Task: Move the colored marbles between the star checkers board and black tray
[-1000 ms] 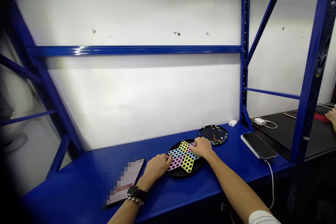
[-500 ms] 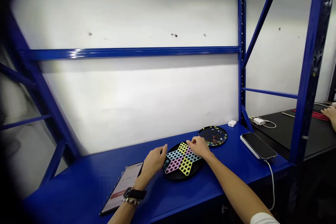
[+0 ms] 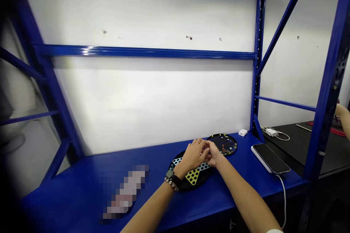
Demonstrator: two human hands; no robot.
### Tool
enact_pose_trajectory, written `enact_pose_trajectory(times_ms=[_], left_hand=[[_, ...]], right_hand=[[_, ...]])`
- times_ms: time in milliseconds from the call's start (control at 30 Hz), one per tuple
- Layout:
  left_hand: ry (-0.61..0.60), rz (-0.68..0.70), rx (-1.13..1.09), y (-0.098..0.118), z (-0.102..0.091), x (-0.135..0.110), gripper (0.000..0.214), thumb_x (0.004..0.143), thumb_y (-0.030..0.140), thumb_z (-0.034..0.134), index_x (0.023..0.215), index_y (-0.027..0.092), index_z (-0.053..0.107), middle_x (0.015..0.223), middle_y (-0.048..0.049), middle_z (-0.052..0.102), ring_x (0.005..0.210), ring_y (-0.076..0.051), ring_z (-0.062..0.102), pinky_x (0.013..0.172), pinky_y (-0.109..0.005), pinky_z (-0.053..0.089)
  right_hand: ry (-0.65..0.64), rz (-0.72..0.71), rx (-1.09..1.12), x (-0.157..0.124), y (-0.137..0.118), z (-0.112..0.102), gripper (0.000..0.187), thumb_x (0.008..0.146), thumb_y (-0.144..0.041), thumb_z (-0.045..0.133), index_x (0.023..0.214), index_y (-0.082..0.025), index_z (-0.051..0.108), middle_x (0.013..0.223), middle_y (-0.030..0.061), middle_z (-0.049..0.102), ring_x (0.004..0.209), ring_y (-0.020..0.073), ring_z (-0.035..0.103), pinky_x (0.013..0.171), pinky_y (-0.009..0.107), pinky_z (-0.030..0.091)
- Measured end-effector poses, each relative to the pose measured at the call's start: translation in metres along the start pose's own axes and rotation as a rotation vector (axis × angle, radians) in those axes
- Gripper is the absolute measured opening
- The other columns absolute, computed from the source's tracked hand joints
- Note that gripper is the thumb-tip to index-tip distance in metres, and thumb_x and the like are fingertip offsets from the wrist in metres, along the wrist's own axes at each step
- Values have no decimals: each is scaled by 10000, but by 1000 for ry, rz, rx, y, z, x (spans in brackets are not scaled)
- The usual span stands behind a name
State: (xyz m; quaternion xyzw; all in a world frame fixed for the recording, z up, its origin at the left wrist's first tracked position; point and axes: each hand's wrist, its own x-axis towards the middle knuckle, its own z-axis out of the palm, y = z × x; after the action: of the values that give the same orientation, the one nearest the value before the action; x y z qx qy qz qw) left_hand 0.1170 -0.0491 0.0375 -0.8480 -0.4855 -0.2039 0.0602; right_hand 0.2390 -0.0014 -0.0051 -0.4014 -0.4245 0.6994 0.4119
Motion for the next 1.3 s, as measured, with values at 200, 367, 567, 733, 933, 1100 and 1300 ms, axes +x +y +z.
enact_pose_trajectory(times_ms=[200, 367, 567, 733, 933, 1100, 1300], left_hand=[[-93, -181, -64, -61, -22, -47, 290, 997, 373, 352, 966, 217, 595, 999, -45, 664, 912, -196, 624, 763, -311, 421], [-218, -311, -19, -97, -20, -85, 250, 967, 319, 356, 948, 212, 582, 996, -53, 653, 920, -197, 631, 755, -299, 424], [-175, -338, 100, -91, -10, -94, 209, 932, 279, 395, 1022, 205, 568, 1059, -68, 610, 925, -204, 637, 756, -305, 436], [-142, -366, 148, -89, -9, -95, 239, 939, 305, 395, 1091, 199, 546, 1068, -76, 596, 917, -214, 647, 737, -309, 447], [-190, -388, 135, -90, -9, -96, 269, 959, 327, 358, 1043, 200, 581, 1042, -78, 616, 888, -220, 659, 731, -318, 449], [-242, -382, 83, -85, -12, -97, 330, 979, 371, 324, 1060, 215, 602, 1013, -73, 644, 873, -222, 666, 732, -316, 455], [-330, -331, 121, -80, -14, -98, 464, 1006, 413, 241, 1040, 238, 668, 1034, -86, 645, 873, -228, 682, 740, -312, 460]], right_hand=[[26, 64, 319, 0, 1, -4, 302, 959, -341, 390, 685, -215, 383, 433, -112, 309, 315, 47, 144, 368, 197, 69], [15, 44, 331, 1, 4, -3, 305, 964, -351, 410, 693, -210, 407, 443, -109, 321, 319, 43, 153, 379, 203, 60], [35, 35, 285, 2, 4, -6, 312, 969, -338, 401, 685, -209, 396, 446, -106, 332, 321, 39, 149, 380, 206, 60], [23, 27, 243, 0, 3, -5, 312, 967, -352, 411, 691, -207, 407, 456, -103, 343, 328, 38, 161, 376, 203, 70], [11, 29, 206, -2, 3, -4, 312, 967, -361, 415, 695, -207, 410, 464, -105, 341, 333, 38, 165, 380, 202, 75], [13, 23, 192, 1, 5, -6, 301, 953, -371, 440, 700, -210, 416, 465, -108, 336, 337, 39, 166, 378, 200, 75], [14, 12, 176, 1, 6, -7, 310, 963, -367, 437, 698, -206, 432, 461, -105, 339, 335, 41, 166, 375, 208, 80]])
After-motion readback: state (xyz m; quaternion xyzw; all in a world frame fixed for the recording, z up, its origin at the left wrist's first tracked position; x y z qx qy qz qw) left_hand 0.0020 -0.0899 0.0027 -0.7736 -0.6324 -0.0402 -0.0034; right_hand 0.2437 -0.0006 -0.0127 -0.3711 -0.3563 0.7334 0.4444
